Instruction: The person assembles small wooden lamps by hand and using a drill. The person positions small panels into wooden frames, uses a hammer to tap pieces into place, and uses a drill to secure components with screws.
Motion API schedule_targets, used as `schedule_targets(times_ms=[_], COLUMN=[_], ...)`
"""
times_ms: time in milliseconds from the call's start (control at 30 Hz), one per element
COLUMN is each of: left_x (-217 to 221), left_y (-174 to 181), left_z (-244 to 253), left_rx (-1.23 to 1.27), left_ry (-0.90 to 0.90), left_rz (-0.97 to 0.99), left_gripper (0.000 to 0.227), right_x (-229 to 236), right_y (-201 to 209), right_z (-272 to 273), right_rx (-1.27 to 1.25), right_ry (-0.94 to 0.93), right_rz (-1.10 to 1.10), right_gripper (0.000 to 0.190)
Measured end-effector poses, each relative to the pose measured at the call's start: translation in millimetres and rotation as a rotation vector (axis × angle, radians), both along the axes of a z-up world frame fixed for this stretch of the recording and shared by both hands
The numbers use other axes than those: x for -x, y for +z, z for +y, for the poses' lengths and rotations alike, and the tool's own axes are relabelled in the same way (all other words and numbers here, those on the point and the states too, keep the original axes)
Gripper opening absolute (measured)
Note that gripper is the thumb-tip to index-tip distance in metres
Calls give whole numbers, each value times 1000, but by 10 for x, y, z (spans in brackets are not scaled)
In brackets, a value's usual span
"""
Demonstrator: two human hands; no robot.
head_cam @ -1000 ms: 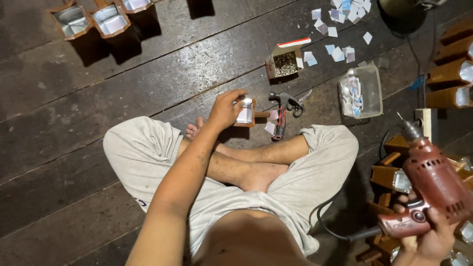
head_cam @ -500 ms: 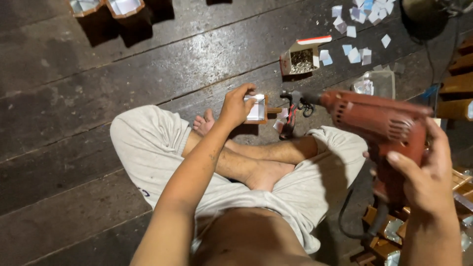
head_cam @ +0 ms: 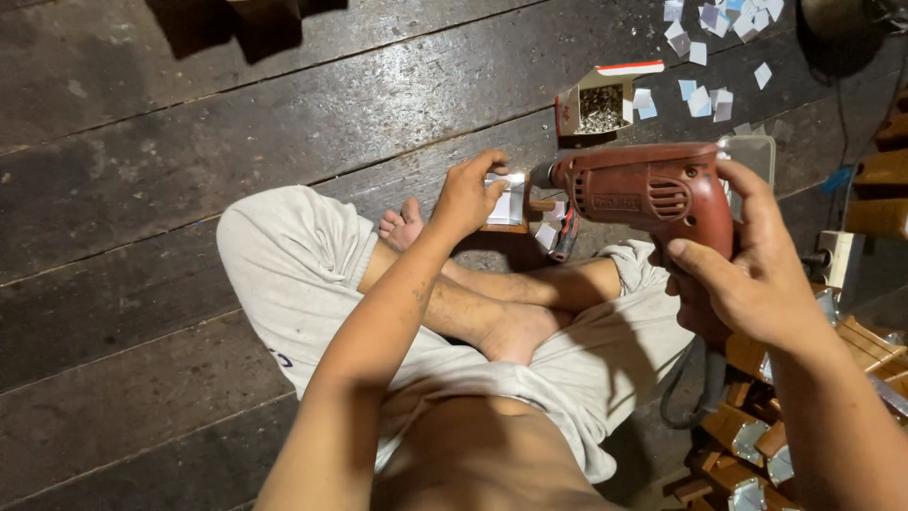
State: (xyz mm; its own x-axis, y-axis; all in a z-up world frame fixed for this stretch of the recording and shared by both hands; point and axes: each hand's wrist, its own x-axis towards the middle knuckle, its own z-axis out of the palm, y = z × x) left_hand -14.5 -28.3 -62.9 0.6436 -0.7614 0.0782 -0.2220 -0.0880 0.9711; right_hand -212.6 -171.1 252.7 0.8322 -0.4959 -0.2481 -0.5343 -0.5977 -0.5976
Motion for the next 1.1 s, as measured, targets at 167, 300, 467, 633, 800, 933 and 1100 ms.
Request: schedule_targets(times_ms=[167, 300, 467, 633, 800, 933, 1100], left_x=[-8, -10, -5, -12, -20, -35, -31], left_y=[75, 118, 77, 143, 131, 206, 214], left_z=[17, 33, 17, 28, 24, 38, 38], left_rx=[-28, -35, -28, -45, -70, -88, -97], left_ry=[-20, -27, -20, -19, -30, -44, -47], left_rz=[34, 53, 34, 37, 26, 36, 57], left_gripper=[35, 36, 35, 33, 32, 32, 29], right_x=[-70, -158, -174, -222, -242, -267, -283], right_y=[-77, -20, -26, 8, 27, 43, 31], right_z=[-4, 46, 30, 16, 25, 44, 69], right_rx=[-23, -61, -42, 4, -31, -97, -64], right_ry=[21, -3, 30, 65, 46, -46, -76], right_rz=[-15, 25, 27, 73, 106, 169, 206], right_gripper=[76, 77, 77, 77, 79, 80, 78])
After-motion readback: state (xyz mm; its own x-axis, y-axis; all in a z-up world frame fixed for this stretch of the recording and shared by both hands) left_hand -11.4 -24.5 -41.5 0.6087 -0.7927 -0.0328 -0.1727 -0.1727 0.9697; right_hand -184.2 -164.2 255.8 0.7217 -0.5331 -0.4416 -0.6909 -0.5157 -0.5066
